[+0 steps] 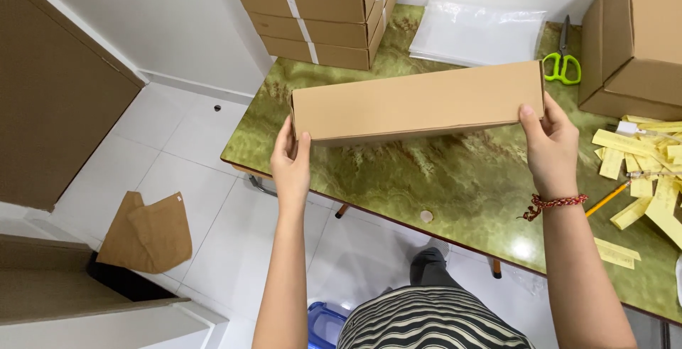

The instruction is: The person unties a white ribbon on a cardboard box, opens it, and removes a black garment wrapped in plastic. They unfold the garment, place it on a green hanger, and hang it on a clothes rack. The person then folds the plastic wrap and places it back into the empty box.

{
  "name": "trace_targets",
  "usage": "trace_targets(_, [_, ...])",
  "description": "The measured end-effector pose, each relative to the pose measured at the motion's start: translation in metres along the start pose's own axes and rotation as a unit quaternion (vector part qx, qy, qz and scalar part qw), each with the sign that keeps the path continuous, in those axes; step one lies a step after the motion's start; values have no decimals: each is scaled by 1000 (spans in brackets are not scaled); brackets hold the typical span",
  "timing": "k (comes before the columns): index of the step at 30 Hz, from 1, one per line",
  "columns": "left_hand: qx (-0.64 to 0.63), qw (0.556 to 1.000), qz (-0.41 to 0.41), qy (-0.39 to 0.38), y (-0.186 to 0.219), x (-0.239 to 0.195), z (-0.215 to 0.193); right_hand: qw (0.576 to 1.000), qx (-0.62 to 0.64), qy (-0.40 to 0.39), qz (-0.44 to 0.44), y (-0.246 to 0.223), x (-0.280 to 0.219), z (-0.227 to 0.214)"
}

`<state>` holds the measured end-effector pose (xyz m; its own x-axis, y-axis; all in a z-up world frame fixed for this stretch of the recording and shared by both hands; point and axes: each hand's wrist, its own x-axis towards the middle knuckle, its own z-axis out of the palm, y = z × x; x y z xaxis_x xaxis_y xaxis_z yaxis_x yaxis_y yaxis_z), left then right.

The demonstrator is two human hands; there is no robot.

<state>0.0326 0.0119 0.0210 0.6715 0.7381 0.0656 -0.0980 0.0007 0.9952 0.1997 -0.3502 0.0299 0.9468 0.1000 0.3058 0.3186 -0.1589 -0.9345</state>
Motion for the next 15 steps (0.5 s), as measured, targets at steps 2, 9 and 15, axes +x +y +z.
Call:
trace_targets(2, [3,1000,-5,4,-17,-1,-2,1000,0,-5,23,3,-7,1])
trace_targets(9, [-64,972,-226,34,-48,-31,-1,948,151,25,278,53,-48,9])
trace_targets(15, [-28,956,-292,23,-60,-53,-3,897,204,48,389,152,-83,9])
